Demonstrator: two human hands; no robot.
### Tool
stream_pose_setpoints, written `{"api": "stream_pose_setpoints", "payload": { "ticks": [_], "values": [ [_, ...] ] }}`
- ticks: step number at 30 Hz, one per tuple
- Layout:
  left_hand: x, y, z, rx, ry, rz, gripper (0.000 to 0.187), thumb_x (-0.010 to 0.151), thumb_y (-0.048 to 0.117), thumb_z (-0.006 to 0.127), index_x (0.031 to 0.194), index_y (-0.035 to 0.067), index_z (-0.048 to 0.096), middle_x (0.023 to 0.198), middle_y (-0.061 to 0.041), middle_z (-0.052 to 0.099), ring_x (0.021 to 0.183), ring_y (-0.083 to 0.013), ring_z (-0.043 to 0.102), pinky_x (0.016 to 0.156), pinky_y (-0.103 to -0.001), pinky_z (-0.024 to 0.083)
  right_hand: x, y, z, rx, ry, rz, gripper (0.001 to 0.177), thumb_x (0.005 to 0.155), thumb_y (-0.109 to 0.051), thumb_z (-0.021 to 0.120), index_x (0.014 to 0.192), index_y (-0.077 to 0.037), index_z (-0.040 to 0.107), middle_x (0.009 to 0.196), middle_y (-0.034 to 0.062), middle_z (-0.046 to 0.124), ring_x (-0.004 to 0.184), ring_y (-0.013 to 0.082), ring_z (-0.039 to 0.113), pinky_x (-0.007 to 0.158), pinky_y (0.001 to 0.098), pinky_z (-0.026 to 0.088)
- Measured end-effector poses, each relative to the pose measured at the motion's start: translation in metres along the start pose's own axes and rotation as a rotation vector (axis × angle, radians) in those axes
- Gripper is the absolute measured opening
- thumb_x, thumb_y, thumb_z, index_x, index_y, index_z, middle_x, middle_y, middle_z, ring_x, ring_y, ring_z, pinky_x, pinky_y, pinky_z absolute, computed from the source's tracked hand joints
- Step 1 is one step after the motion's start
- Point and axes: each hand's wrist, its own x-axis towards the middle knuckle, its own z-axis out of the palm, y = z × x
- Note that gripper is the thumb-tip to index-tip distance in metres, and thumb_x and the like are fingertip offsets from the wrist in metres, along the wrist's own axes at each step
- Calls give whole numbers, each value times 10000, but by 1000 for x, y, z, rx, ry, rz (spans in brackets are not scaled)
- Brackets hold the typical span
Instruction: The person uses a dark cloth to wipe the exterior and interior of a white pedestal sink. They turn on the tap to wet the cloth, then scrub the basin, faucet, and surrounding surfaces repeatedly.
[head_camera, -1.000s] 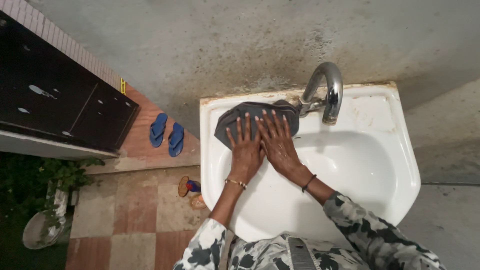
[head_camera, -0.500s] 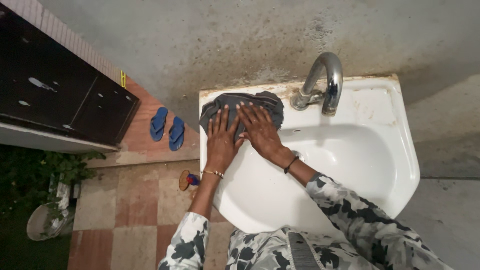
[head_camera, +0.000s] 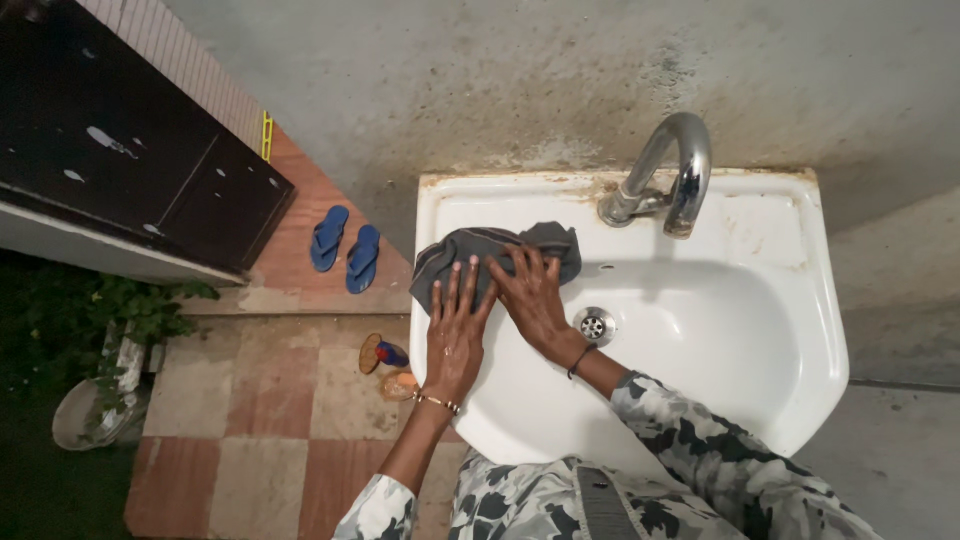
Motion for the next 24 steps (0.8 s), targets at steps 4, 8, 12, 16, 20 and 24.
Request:
{"api": "stream_pose_setpoints", "payload": {
  "ticks": [4,8,12,16,20,24],
  "values": [
    [-16,5,-2,65,-47,4,642,900,51,514,1537,97,450,1688,-123,232,1558,-316,194,1261,-525,145,-18,-13,5,-14,-37,15,603,822,-134,763,1390,-140,560,1392,175,489,1271,376,463,964,579,401],
    [-26,13,0,182,-134,-5,653,907,102,524,1545,50,395,1701,-111,229,1567,-304,184,1267,-521,108,-40,-16,7,247,-98,35,662,838,-65,729,1445,-53,466,1452,232,417,1294,440,431,1035,557,409],
    [-34,30,13,445,-379,17,653,933,215,498,1553,50,374,1667,-140,213,1533,-319,152,1231,-556,54,-59,-6,24,483,-268,161,683,825,6,699,1444,-20,413,1464,244,360,1327,478,399,1123,521,409],
    [-41,47,34,533,-532,25,600,979,266,484,1535,51,416,1649,-191,226,1501,-354,193,1199,-579,98,-71,15,43,497,-376,138,704,769,14,719,1411,-21,433,1445,213,385,1340,446,405,1169,510,403],
    [-44,65,52,432,-622,-17,533,986,279,522,1470,57,507,1592,-213,334,1475,-343,282,1116,-554,237,-75,28,46,428,-562,74,812,715,-14,786,1438,-67,421,1491,190,356,1371,430,364,1147,497,387],
    [-44,72,50,255,-594,-78,476,945,274,599,1390,108,579,1520,-165,410,1413,-349,348,1075,-632,287,-76,39,48,435,-773,53,873,663,-55,845,1439,-131,452,1492,132,374,1366,394,368,1153,480,379]
  ]
}}
